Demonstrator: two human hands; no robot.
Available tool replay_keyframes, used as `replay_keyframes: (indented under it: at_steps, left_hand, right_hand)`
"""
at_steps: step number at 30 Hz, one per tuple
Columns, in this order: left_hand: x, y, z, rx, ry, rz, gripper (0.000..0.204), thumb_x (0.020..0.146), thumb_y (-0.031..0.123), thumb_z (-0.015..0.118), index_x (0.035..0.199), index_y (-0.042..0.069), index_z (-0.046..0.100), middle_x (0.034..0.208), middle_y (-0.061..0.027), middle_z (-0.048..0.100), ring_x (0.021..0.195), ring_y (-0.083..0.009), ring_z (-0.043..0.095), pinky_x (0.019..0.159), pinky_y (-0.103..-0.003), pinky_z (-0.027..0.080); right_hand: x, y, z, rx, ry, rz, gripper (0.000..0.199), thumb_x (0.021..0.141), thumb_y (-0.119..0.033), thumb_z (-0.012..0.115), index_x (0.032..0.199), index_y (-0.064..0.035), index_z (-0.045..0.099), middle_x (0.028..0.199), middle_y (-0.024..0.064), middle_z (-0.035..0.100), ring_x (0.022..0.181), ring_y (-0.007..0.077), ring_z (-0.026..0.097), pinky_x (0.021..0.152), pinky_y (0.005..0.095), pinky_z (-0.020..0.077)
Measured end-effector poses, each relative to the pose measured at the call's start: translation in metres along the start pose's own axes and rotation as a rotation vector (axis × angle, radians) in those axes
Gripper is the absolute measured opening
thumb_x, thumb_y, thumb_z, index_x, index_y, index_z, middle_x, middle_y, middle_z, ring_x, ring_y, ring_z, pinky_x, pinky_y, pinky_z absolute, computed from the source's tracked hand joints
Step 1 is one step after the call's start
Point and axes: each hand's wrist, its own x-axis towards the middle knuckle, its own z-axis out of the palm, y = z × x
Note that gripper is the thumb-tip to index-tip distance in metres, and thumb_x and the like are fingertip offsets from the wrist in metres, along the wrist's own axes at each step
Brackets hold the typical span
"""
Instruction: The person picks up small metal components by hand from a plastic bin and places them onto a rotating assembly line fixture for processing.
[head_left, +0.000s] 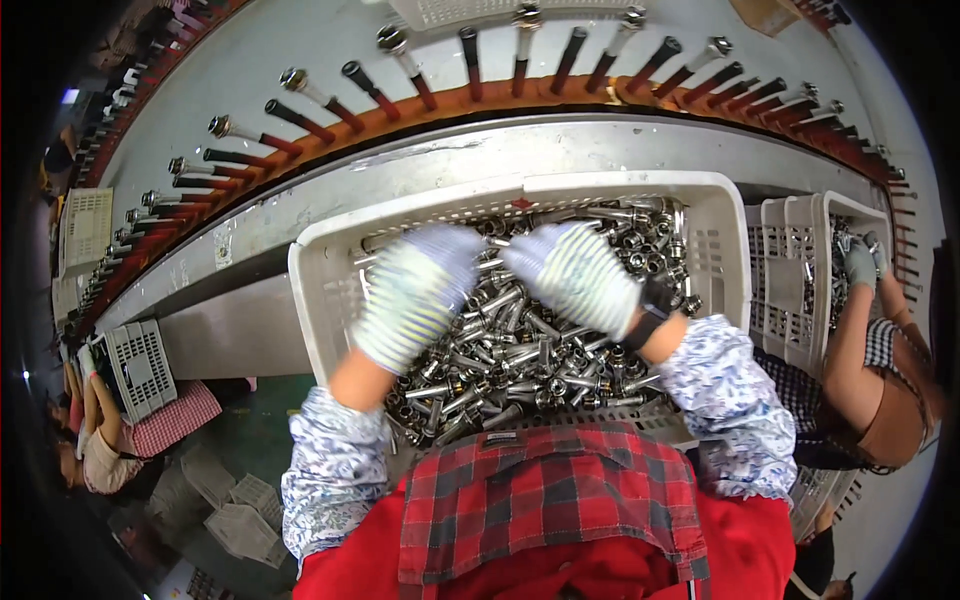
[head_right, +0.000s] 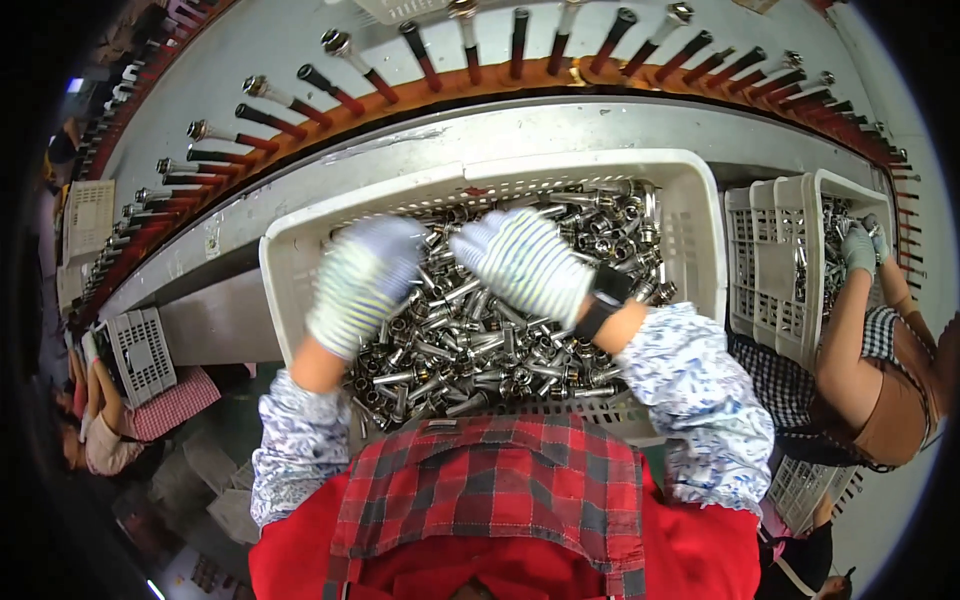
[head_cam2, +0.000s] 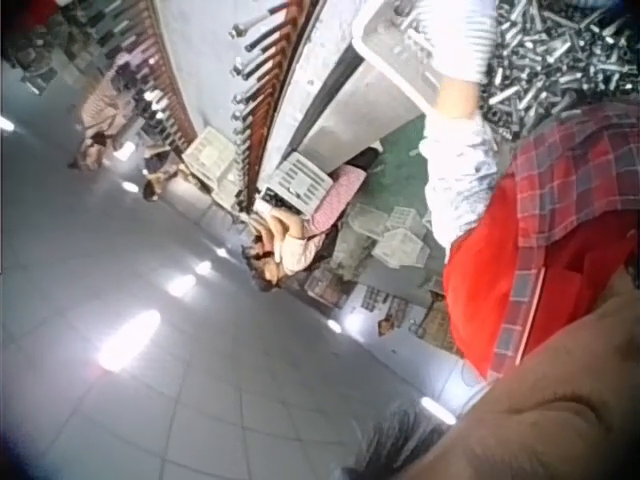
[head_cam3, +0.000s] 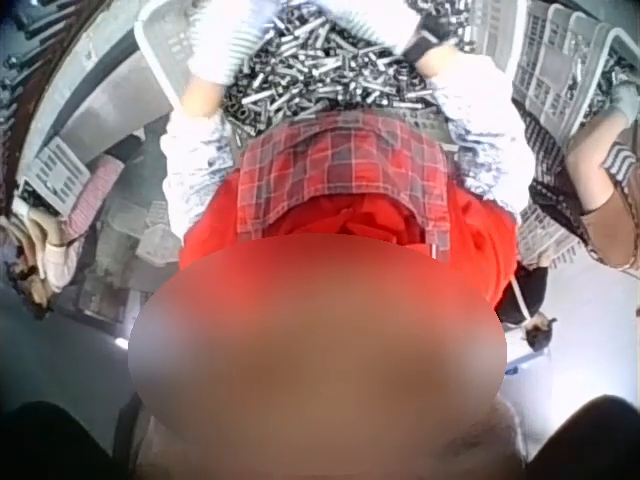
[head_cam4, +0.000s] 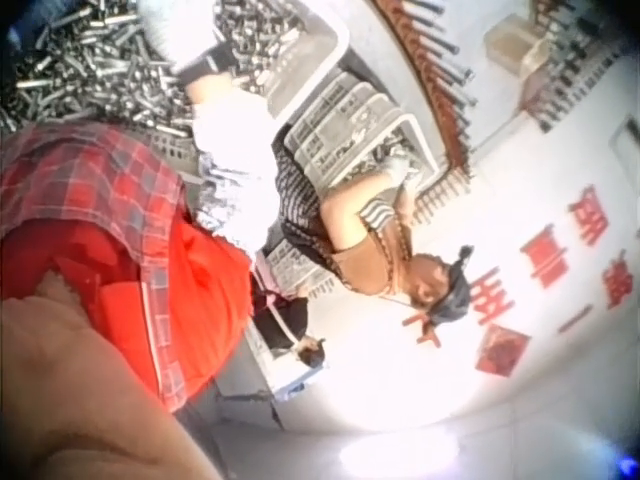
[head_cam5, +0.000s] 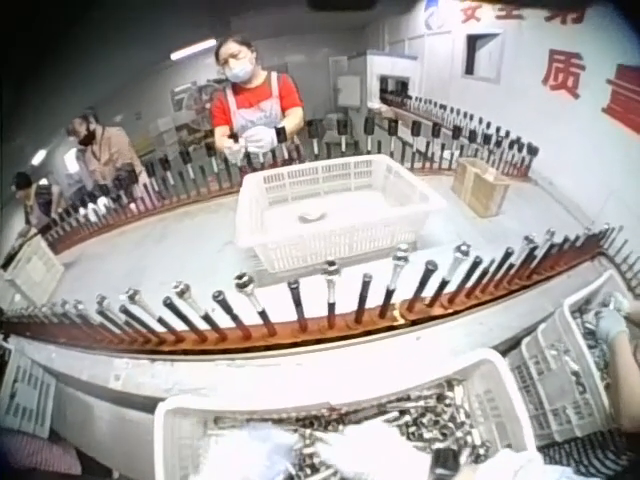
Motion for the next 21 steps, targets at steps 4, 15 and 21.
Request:
replay_keyframes:
  at_steps: [4,15,21]
  left_hand:
    - [-0.042,0.051,0.052,0.152,-0.707,-0.138,0.034,0.079,0.028,0.063,0.101,0.003,0.056,0.083,-0.0153,0.060,0.066,-0.0292,0.061,0.058,-0.041,0.049]
    - [-0.012,0.119,0.039,0.159,-0.891,-0.115,0.034,0.081,0.015,0.057,0.114,0.007,0.055,0.107,-0.0189,0.062,0.083,-0.0326,0.064,0.068,-0.042,0.052]
    - [-0.010,0.110,0.004,-0.772,-0.694,-0.597,0.026,0.087,0.022,0.062,0.109,0.009,0.056,0.112,-0.0110,0.062,0.101,-0.0285,0.061,0.093,-0.041,0.045]
  right_hand:
    - [-0.024,-0.015,0.035,-0.056,-0.184,0.043,0.023,0.079,-0.015,0.052,0.099,-0.0056,0.058,0.089,0.0085,0.058,0.083,0.0240,0.056,0.067,0.0377,0.0473]
    - [-0.043,-0.037,0.005,-0.109,-0.437,0.273,0.016,0.083,-0.017,0.053,0.087,-0.0067,0.064,0.083,0.0117,0.065,0.077,0.0250,0.065,0.060,0.0389,0.0504]
    - [-0.053,-0.032,-0.005,0.108,-0.753,0.362,0.024,0.087,-0.021,0.049,0.089,-0.0076,0.069,0.090,0.0127,0.069,0.082,0.0287,0.067,0.066,0.0409,0.0536]
